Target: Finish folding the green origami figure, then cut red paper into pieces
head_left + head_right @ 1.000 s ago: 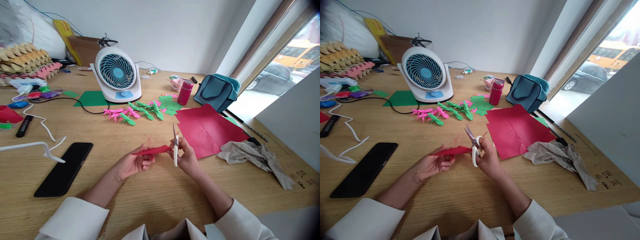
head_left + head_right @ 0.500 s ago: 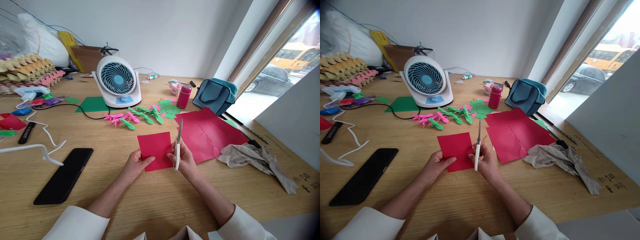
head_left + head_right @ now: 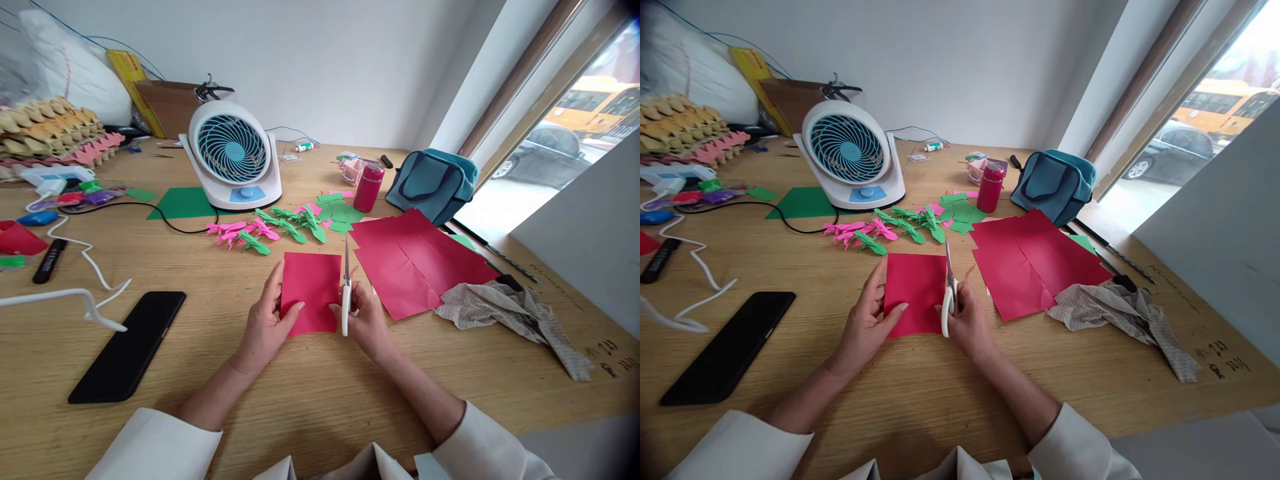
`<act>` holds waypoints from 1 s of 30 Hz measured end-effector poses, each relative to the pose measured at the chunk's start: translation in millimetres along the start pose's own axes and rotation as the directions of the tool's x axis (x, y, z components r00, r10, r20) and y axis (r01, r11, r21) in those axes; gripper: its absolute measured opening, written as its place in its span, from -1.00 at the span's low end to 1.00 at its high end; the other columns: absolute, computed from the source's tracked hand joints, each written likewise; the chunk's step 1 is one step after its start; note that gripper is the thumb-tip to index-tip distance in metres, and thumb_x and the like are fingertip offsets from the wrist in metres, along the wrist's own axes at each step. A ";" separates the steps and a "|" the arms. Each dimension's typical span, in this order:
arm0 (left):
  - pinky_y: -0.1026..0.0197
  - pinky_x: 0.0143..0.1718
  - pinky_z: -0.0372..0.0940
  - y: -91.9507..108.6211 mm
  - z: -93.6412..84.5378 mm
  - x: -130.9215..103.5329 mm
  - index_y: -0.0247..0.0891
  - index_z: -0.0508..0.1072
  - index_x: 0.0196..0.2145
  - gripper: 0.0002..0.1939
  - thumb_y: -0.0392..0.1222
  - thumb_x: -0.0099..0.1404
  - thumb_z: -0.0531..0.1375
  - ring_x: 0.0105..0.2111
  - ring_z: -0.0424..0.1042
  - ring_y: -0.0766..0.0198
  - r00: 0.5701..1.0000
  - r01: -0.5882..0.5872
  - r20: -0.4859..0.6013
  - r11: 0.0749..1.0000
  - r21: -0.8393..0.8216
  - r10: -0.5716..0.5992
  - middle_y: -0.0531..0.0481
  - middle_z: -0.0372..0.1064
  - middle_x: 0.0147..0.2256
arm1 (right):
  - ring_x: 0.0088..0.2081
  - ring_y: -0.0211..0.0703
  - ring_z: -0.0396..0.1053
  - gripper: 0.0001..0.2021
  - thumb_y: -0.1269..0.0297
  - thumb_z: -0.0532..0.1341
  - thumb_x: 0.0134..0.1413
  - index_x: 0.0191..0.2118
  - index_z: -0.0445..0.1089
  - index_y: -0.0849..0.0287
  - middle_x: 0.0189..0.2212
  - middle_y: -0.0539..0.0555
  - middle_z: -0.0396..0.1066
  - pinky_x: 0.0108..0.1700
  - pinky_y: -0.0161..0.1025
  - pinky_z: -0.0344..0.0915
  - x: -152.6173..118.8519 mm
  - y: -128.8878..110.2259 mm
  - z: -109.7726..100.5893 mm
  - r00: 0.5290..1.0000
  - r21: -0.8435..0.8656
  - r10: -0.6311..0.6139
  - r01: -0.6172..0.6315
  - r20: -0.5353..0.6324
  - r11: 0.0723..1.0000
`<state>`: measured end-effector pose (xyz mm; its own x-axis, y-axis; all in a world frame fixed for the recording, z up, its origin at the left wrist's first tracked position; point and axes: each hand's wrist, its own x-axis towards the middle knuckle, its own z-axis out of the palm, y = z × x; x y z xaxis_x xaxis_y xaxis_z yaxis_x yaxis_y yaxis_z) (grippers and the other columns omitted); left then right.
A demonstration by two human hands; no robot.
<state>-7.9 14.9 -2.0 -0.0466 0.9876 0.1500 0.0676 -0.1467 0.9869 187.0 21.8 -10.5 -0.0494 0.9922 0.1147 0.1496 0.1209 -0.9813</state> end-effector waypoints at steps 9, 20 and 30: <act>0.16 -0.10 0.33 -4.8 -0.8 0.2 -0.03 0.63 -0.16 -0.76 -0.24 0.24 0.23 -0.21 0.51 0.11 0.970 -0.189 0.198 0.948 0.254 0.141 -0.02 0.59 -0.20 | -0.47 -0.24 0.18 -0.74 0.24 0.35 -0.07 -0.27 0.27 0.09 -0.48 -0.10 0.26 -0.42 -0.29 0.18 -0.2 -1.2 0.8 0.999 0.084 0.051 -0.051 0.003 0.995; 0.21 -0.14 0.35 -10.9 -22.9 27.8 -0.22 0.58 -0.24 -0.62 -0.12 -0.05 0.46 -0.26 0.49 0.25 0.957 0.178 -0.151 0.913 -0.366 -0.247 0.01 0.56 -0.27 | -0.48 -0.25 0.21 -0.63 -0.10 0.18 0.18 -0.18 0.34 0.14 -0.50 -0.03 0.29 -0.43 -0.28 0.15 -6.7 -10.0 -11.0 0.956 0.261 0.012 -0.092 0.293 0.961; 0.33 -0.32 0.44 -12.1 -31.9 37.5 -0.25 0.55 -0.29 -0.66 -0.36 -0.10 0.44 -0.36 0.55 0.32 0.877 0.250 -0.160 0.717 -0.651 -0.452 0.02 0.60 -0.35 | -0.61 -0.27 0.31 -0.41 -0.31 0.06 0.15 -0.27 0.36 0.24 -0.57 0.02 0.35 -0.59 -0.35 0.19 -24.7 -14.9 -0.7 0.699 0.408 0.015 -0.435 0.715 0.803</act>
<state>-42.2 51.8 -6.4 -0.2313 0.9239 -0.3048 -0.6122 0.1052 0.7837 186.6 -4.5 1.4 -0.7383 0.6730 -0.0447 -0.2615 -0.3468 -0.9007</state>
